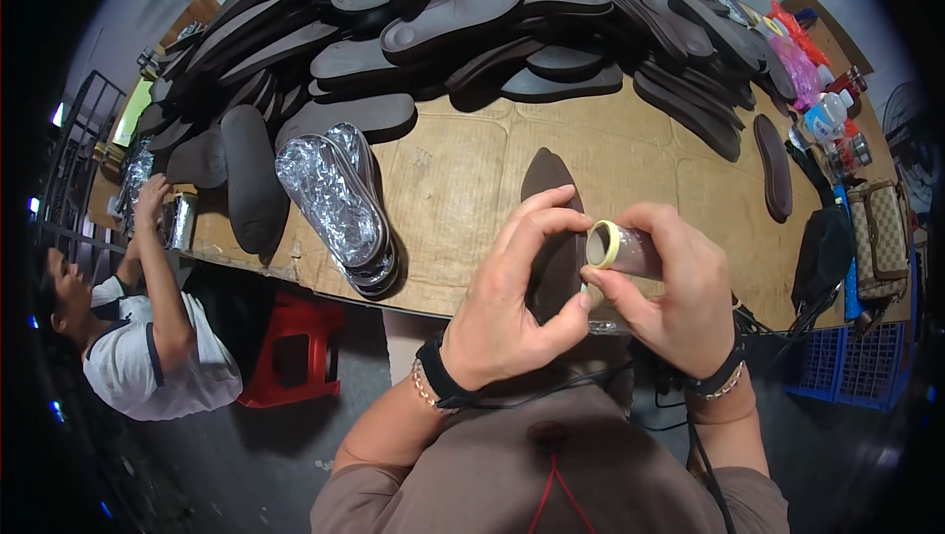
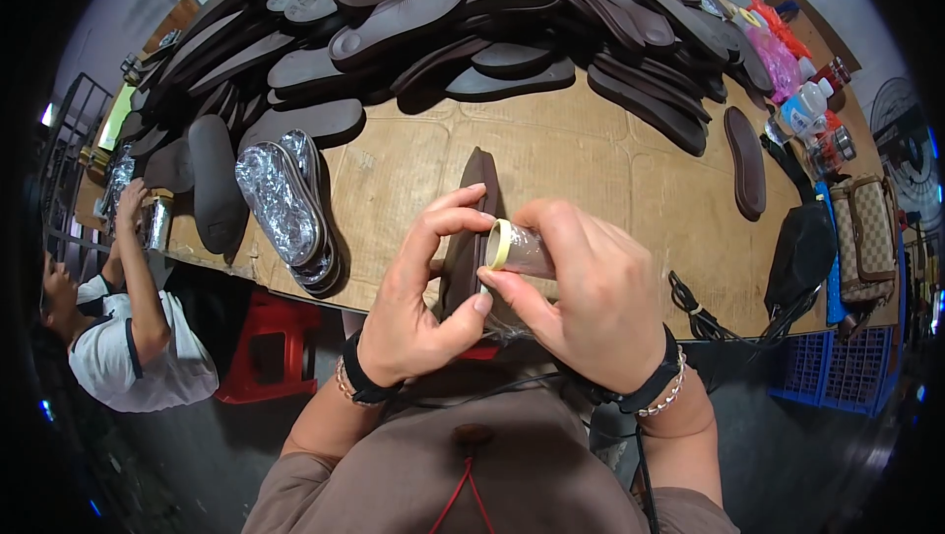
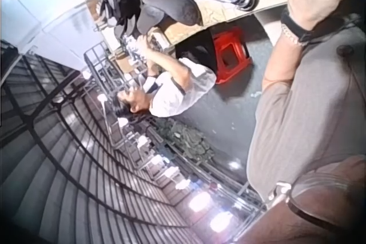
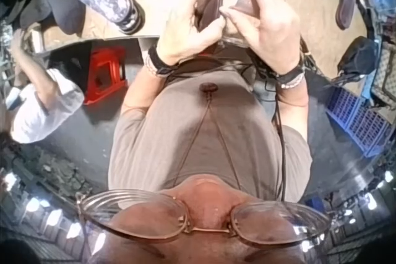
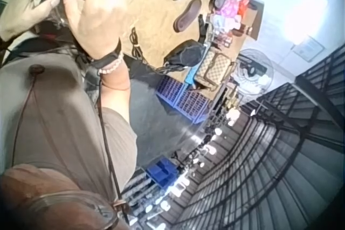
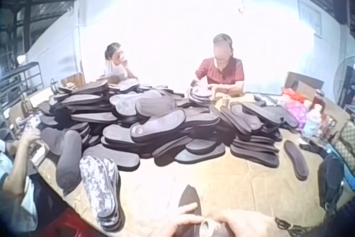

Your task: Applying adhesive and plastic wrapping to shoe soles at a manufacturing station.

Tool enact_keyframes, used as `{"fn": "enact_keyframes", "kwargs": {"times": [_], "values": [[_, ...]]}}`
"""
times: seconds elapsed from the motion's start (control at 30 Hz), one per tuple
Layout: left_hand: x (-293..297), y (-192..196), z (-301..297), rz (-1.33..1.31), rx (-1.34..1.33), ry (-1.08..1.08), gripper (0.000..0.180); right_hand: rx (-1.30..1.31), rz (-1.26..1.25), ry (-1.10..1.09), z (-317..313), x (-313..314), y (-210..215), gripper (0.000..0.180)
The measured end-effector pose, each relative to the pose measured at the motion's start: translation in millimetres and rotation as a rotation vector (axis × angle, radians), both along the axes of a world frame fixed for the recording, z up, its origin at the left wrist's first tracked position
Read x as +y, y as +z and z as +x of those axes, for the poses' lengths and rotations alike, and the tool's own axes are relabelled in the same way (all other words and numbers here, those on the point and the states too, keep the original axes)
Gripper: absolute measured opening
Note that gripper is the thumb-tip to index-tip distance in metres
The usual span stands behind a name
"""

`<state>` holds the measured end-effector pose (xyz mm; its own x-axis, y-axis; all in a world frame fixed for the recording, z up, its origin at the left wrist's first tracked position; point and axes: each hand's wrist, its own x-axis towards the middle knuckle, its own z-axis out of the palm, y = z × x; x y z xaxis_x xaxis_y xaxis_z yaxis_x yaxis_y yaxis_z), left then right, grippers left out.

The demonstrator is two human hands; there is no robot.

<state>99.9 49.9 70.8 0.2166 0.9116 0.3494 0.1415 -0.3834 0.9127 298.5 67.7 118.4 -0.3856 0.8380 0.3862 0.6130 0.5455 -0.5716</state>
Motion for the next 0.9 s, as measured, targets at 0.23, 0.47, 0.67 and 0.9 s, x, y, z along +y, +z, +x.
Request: {"fn": "enact_keyframes", "kwargs": {"times": [0.23, 0.47, 0.67, 0.9], "values": [[-0.7, -7.3, -1.2, -0.008, -0.049, 0.002, 0.058, 0.006, -0.001, 0.203, 3.6, 13.8, 2.9, 0.044], [-3.4, -11.9, -2.6, 0.035, -0.038, -0.011, 0.060, 0.208, 0.092, 0.083, -1.7, 19.0, -7.4, 0.038], [-3.8, -11.6, -2.8, 0.012, -0.051, -0.020, 0.065, 0.166, 0.208, 0.030, -5.8, 20.6, -12.6, 0.041], [-4.0, -13.6, -2.1, 0.031, -0.037, -0.003, 0.070, 0.136, 0.234, 0.019, -5.3, 20.1, -17.6, 0.043]]}}
